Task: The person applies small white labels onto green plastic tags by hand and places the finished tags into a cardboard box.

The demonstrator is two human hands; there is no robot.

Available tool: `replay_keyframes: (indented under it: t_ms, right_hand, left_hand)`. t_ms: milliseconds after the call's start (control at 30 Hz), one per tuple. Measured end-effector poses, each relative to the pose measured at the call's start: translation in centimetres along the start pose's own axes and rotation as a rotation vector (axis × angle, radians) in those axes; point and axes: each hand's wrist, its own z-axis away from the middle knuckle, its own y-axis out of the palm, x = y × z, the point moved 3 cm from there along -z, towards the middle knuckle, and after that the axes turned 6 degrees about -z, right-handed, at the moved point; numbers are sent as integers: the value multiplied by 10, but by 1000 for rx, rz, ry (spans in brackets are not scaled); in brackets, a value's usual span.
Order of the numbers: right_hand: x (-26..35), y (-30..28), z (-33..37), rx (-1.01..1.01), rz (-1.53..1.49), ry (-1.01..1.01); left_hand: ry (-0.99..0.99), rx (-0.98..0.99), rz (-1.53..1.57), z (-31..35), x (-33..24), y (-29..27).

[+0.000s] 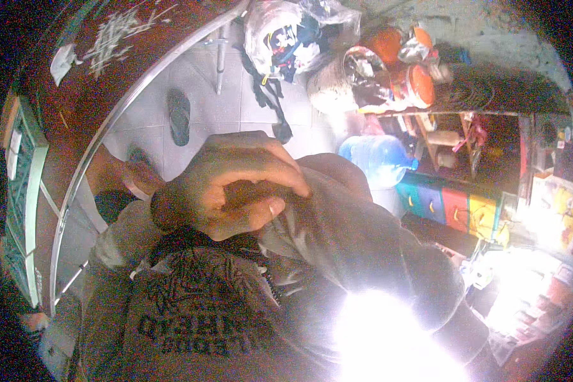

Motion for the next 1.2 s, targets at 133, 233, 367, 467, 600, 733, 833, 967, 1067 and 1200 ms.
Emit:
replay_keyframes:
  t_ms: [133, 233, 367, 467, 600, 733, 833, 967, 1067, 1200]
  right_hand:
    - [-21, -11, 2, 7, -41, -37]
    - [-33, -16, -11, 30, -49, -74]
    - [-33, -21, -11, 46, 64, -77]
    - [-41, -27, -21, 95, 334, -99]
    - [-51, -25, -30, 190, 710, -67]
    - [-47, -24, -39, 209, 593, -85]
    - [-46, -25, -47, 238, 365, -65]
    - [-50, -17, -45, 151, 140, -25]
    - [-62, -17, -51, 98, 15, -33]
    - [-92, -7, -66, -12, -142, -65]
  left_hand:
    - [-64, 35, 25, -14, 4, 4]
    - [-116, 32, 8, -12, 14, 2]
    - [-134, 23, -94, -8, 12, 2]
    - [-162, -3, -194, 0, 12, 1]
    - [-148, -82, -196, 13, 15, 1]
    - [-141, -149, -207, 17, 19, 5]
    - [-175, -176, -227, 18, 19, 4]
    - [-173, -94, -190, 14, 17, 0]
    - [-170, -66, -196, 13, 20, -4]
    - [-115, -26, -320, 15, 21, -6]
